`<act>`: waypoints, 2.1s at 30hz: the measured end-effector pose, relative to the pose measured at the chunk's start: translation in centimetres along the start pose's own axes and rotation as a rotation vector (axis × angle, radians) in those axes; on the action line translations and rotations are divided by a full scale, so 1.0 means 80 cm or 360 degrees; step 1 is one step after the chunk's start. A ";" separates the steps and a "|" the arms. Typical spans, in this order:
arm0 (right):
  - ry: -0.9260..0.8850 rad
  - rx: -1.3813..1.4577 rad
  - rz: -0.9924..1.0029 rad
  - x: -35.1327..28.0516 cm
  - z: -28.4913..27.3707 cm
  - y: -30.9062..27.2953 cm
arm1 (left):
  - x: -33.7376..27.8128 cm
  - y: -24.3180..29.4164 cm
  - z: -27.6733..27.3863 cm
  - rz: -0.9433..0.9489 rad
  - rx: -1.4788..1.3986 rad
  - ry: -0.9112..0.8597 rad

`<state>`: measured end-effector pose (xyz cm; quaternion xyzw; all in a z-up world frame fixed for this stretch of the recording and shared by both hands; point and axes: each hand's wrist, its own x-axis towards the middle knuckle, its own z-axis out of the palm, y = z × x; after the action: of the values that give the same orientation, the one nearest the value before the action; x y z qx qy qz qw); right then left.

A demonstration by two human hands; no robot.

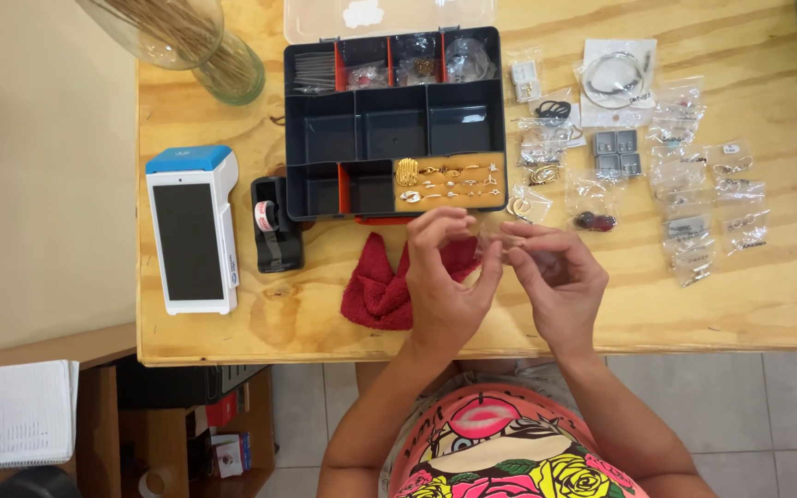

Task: Sorting and packaging small jewelry items into plastic bags and a storage container.

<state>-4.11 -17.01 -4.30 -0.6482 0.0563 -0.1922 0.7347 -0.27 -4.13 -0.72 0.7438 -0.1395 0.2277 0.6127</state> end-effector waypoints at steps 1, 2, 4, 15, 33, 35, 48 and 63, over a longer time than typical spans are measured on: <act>0.0006 -0.0003 -0.0001 0.000 0.005 -0.004 | -0.003 -0.004 0.002 0.0000 -0.0005 -0.0005; 0.0041 0.0003 -0.0059 -0.001 0.010 -0.007 | -0.006 -0.008 0.002 0.0032 0.0127 -0.0017; 0.0079 0.0004 -0.0114 0.001 0.008 -0.005 | -0.008 -0.011 0.001 0.0059 0.0255 -0.0033; -0.0386 -0.0351 0.0456 0.067 -0.083 0.004 | -0.024 -0.071 0.013 -0.0407 0.0302 -0.0982; -0.1067 -0.1668 -0.0215 0.111 -0.049 -0.034 | -0.048 -0.108 0.038 -0.0093 0.0754 -0.0796; -0.1059 -0.1674 -0.0236 0.109 -0.042 -0.047 | -0.050 -0.110 0.038 -0.0083 0.0751 -0.0772; -0.1097 -0.1689 -0.0503 0.111 -0.038 -0.044 | -0.047 -0.105 0.037 -0.0094 0.0647 -0.0670; -0.1130 -0.1691 -0.0449 0.114 -0.034 -0.060 | -0.049 -0.110 0.036 -0.0010 0.0678 -0.0499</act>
<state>2.35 -23.18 1.51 -0.9481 -0.1881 -0.0071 0.2561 1.13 -5.37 -10.62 0.8826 -0.1795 0.1320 0.4140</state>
